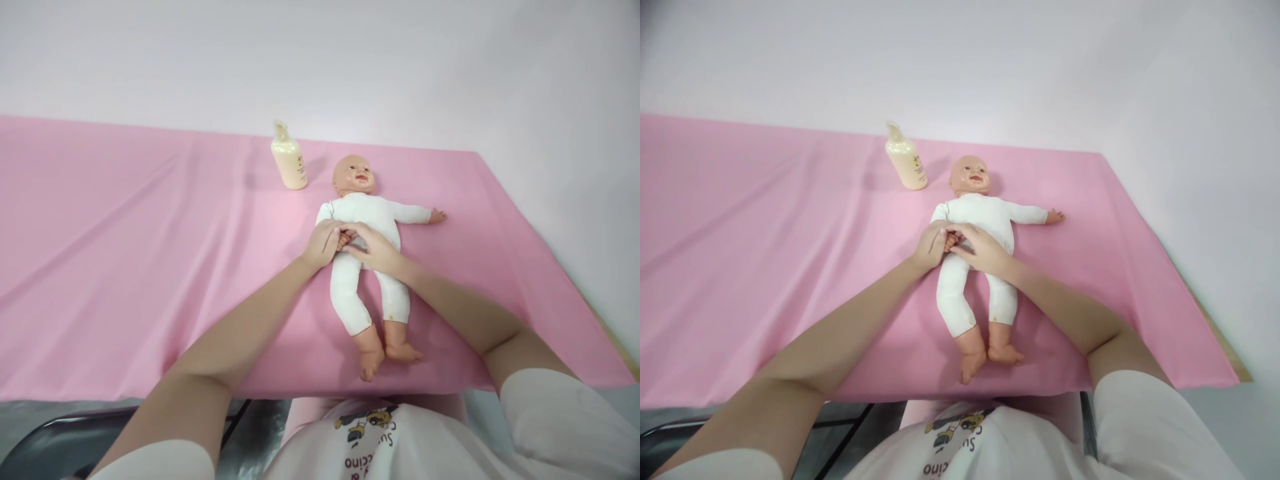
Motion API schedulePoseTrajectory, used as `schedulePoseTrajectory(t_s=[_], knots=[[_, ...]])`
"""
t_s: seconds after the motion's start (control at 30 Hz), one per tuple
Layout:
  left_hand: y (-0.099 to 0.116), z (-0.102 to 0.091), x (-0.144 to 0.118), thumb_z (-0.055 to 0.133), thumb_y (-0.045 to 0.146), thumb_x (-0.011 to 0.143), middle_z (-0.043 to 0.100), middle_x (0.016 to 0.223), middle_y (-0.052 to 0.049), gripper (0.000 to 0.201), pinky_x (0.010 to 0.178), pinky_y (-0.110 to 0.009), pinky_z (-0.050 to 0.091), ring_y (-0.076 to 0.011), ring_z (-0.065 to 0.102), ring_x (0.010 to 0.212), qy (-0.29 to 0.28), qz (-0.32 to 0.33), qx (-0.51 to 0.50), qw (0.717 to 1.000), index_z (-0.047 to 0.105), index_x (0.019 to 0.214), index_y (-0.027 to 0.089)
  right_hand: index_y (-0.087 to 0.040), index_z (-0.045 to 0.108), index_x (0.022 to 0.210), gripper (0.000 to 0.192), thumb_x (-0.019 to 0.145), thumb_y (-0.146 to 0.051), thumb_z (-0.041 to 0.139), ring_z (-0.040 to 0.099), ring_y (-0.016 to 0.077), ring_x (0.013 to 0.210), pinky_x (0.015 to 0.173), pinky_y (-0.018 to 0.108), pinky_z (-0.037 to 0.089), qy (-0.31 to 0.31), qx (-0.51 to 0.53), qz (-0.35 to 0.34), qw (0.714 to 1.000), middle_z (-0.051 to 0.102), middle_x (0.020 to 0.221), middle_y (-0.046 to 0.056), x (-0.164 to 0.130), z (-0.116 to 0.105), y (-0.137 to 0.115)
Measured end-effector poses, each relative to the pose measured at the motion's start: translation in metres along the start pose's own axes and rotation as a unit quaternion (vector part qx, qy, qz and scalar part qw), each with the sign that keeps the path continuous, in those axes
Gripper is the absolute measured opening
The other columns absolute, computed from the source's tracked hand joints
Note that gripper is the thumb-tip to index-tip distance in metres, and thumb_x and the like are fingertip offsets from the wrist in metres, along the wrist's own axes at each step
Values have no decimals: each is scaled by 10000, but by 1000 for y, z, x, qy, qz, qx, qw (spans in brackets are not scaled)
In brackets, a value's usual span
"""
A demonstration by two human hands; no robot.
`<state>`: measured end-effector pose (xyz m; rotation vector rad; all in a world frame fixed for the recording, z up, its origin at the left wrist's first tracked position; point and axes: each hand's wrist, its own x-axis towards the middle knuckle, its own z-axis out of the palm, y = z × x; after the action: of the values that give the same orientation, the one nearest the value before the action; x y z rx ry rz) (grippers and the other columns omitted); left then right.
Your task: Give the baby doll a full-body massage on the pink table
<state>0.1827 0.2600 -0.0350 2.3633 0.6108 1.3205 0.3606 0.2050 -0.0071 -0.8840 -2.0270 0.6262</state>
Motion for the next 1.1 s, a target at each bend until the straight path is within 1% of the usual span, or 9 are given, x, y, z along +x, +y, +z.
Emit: schedulePoseTrajectory(t_s=[0.13,0.27,0.43,0.57,0.67,0.77,0.87,0.97,1.1], knots=[[-1,1,-1,142,497,1079,703,860,-105,614,839,-415,502,-223,637,831,-6,-11,-4,1000,645,952,169,-194,589,1249,353,903,-236,649,648,229,1103,1050,448,525,3,2,3,1000,677,1169,90,0,-1,-1],[1,-1,0,118,542,1065,703,939,-124,638,904,-430,500,-234,637,922,-11,-3,28,1000,633,989,173,-216,604,1214,297,918,-194,605,637,215,1099,1043,432,520,6,2,-3,1000,661,1153,74,0,-1,-1],[5,-1,3,103,579,1049,696,1020,-144,654,934,-456,498,-252,627,1007,9,-30,59,998,619,1035,177,-219,634,1122,207,930,-186,564,621,218,1050,1026,433,515,9,-18,6,1000,628,1061,67,-1,-1,3],[6,0,4,89,570,1046,694,993,-141,654,952,-463,493,-254,636,1006,-21,-34,74,996,617,1014,185,-219,631,1098,187,926,-195,561,609,221,1016,1005,430,515,9,-23,12,1000,621,1037,62,0,-1,6],[5,1,4,164,537,1048,701,1040,-152,576,963,-468,491,-263,640,1049,-39,-9,80,996,615,1054,178,-215,638,1074,170,910,-217,592,609,229,1016,998,434,514,13,-21,5,1000,627,1037,65,1,0,5],[2,0,3,316,599,1003,696,1144,-175,540,974,-480,489,-289,636,1103,-49,30,90,994,595,1154,163,-210,649,1035,156,888,-199,598,616,230,1009,977,434,522,12,-17,-7,1000,631,1045,67,1,0,4],[1,0,2,316,587,1005,696,1178,-181,559,977,-471,486,-289,647,1107,-56,51,83,994,568,1238,146,-214,655,1015,131,901,-211,591,625,228,1021,974,435,525,13,-7,-3,1000,648,1055,65,1,0,5],[0,-1,1,261,528,1027,697,1196,-185,559,977,-472,483,-288,653,1108,-63,44,81,994,538,1304,131,-218,662,999,112,916,-224,588,628,231,1063,1007,445,511,20,0,1,1000,669,1063,66,0,0,7],[0,0,1,288,531,1012,688,1227,-189,558,1006,-498,469,-302,643,1130,-71,18,94,993,530,1326,138,-223,655,910,96,905,-187,566,630,224,1039,1002,435,507,31,-5,4,999,673,1012,52,0,0,9]])
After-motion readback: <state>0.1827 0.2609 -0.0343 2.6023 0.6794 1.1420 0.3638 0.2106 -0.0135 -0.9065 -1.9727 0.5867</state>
